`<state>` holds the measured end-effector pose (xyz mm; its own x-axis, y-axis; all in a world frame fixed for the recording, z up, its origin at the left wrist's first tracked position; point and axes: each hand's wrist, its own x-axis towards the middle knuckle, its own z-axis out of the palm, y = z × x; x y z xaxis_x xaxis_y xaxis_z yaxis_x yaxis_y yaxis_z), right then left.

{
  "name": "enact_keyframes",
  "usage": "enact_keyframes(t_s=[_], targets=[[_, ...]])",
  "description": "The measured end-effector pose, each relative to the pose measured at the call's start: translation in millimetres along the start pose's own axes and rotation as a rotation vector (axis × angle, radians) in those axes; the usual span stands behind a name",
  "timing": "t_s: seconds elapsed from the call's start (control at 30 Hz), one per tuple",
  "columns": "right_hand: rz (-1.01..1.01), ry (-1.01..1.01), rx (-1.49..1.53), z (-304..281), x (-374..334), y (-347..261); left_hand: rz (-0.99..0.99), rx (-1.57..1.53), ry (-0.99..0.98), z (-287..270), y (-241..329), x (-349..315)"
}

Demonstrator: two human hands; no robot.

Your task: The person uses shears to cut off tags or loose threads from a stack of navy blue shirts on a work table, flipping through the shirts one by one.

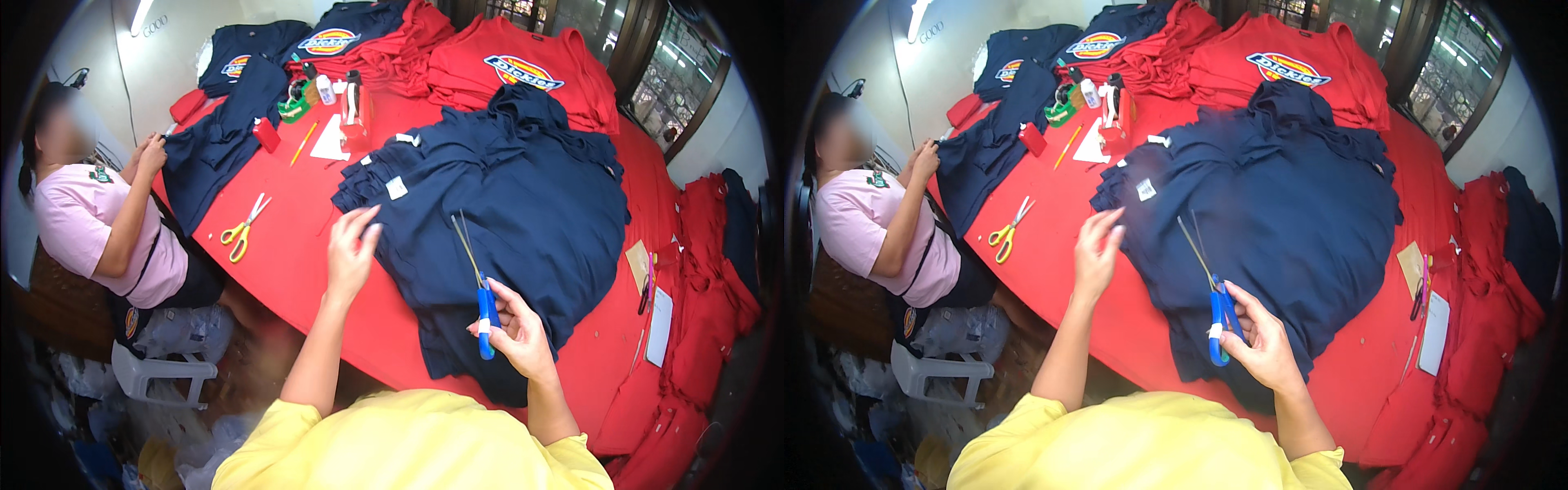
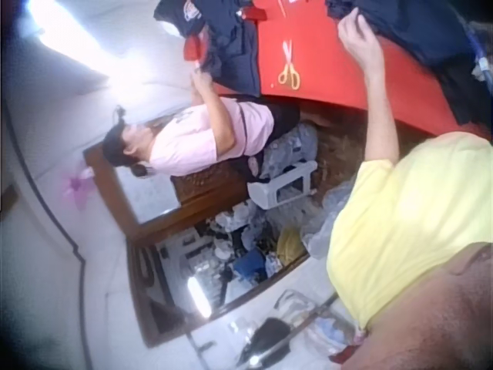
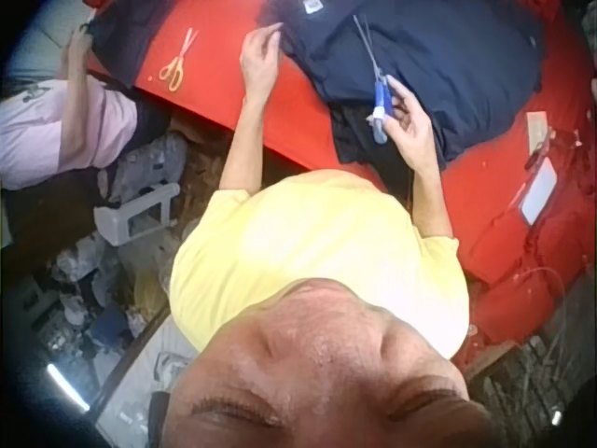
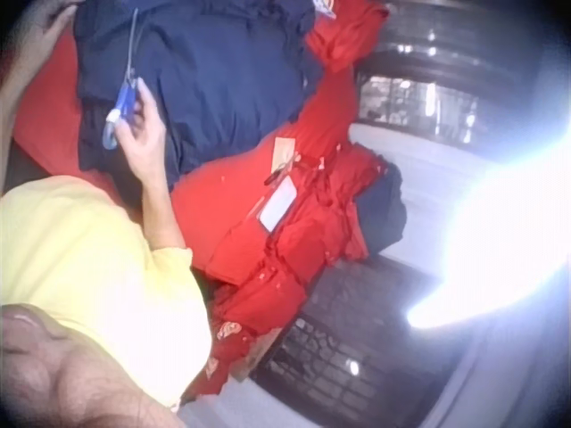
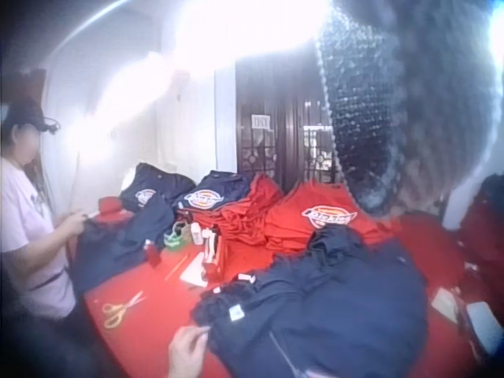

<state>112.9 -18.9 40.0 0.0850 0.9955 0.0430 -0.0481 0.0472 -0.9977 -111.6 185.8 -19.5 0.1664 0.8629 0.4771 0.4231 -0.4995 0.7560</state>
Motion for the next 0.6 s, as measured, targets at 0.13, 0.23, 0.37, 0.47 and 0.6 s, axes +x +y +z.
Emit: enact_keyframes(t_s=[0.13, 0.23, 0.37, 0.47, 0.6], targets=[[0.147, 0.03, 0.016, -2, -28, -5, 0.306, 0.23, -0.179, 14, -32, -7], [0.136, 0.202, 0.066, -25, -65, -9, -0.043, 0.182, 0.072, -16, -66, -4], [0.114, 0.417, -0.027, -47, -100, -8, -0.326, 0.687, 0.032, -61, -88, -24], [0.086, 0.45, -0.007, -39, -101, -2, -0.084, 0.748, -0.144, -6, -20, -57], [0.061, 0.397, -0.017, -9, -90, 5, 0.278, 0.26, -0.399, 59, 32, -80]])
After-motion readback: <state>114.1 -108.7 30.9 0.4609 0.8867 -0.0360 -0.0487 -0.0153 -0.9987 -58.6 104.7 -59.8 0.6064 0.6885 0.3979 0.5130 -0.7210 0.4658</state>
